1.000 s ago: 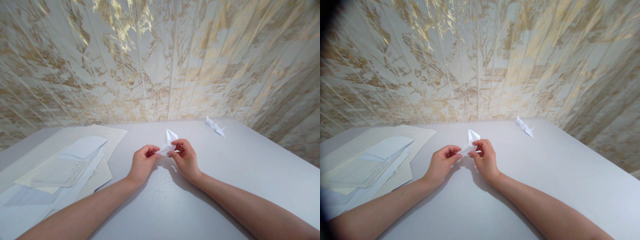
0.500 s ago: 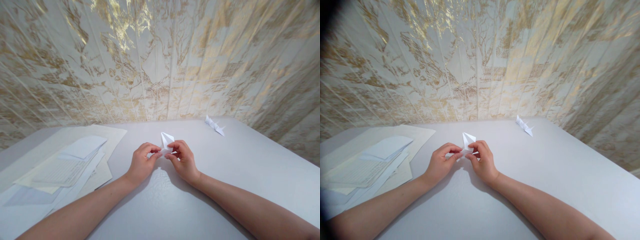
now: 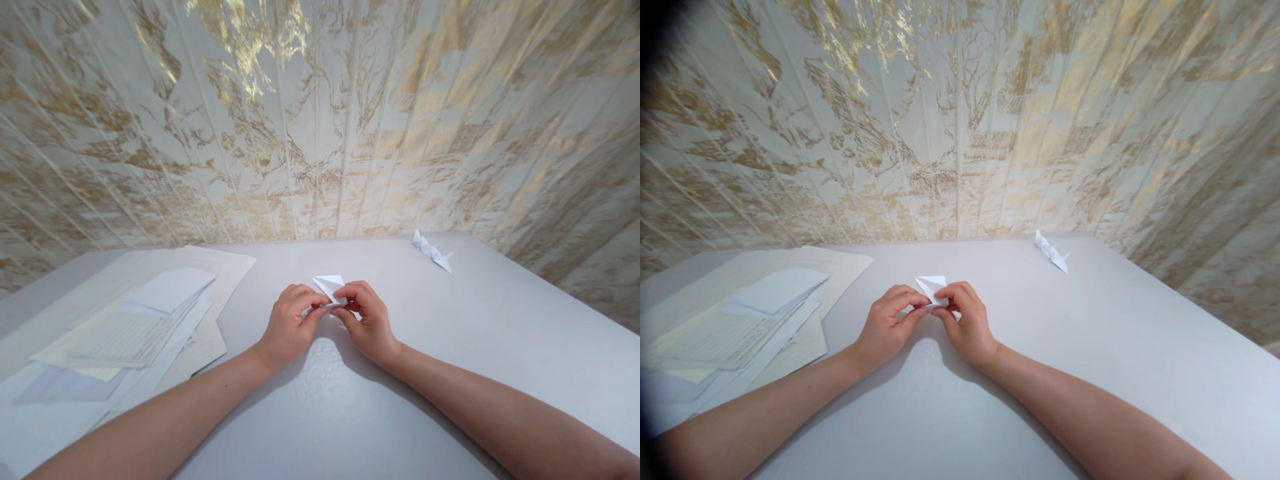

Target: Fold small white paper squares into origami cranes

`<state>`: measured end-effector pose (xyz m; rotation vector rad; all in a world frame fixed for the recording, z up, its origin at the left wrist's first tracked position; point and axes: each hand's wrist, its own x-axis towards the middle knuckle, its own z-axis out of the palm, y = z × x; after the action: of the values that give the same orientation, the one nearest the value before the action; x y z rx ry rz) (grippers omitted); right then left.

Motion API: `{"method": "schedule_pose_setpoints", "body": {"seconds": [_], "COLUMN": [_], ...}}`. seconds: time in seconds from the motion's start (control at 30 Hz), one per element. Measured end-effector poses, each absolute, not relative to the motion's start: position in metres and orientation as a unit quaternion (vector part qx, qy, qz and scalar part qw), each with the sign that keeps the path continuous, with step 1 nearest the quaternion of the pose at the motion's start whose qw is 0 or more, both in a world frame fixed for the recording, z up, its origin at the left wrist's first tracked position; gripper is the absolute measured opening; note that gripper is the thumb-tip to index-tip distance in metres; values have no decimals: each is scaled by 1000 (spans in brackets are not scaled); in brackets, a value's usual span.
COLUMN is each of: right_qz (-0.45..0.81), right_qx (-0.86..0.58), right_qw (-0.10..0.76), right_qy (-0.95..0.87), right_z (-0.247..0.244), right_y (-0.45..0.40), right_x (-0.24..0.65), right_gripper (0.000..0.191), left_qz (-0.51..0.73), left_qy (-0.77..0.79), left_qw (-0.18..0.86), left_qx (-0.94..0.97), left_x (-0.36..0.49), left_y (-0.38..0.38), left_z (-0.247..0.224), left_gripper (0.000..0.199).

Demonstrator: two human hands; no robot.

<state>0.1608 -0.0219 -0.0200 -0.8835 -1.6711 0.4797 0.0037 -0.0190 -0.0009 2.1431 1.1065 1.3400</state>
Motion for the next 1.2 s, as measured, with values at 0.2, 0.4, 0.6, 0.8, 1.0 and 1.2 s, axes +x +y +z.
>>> {"method": "schedule_pose_setpoints", "body": {"seconds": [0.2,0.4,0.6,0.8,1.0,1.2], "right_qz": [179,169,153,145,102,86], "right_qx": [-349,-327,-314,-313,-320,-305], "right_qw": [551,558,557,555,580,590], "right_qy": [-737,-744,-754,-757,-742,-743], "right_z": [-19,-19,-19,-18,-20,-23], "right_y": [-23,-23,-22,-24,-21,-17], "right_x": [161,162,163,163,165,166], "right_gripper": [10,13,15,12,14,18], "left_qz": [499,505,534,523,543,522], "left_qy": [408,410,380,369,437,429], "left_qw": [174,138,106,105,314,578], "left_qx": [744,747,748,761,645,457], "left_x": [2,-2,-4,-5,3,10], "left_y": [-17,-11,-8,-10,-15,-17], "left_z": [0,-2,-4,-4,-1,0], "left_gripper": [8,20,9,13,38,34]}}
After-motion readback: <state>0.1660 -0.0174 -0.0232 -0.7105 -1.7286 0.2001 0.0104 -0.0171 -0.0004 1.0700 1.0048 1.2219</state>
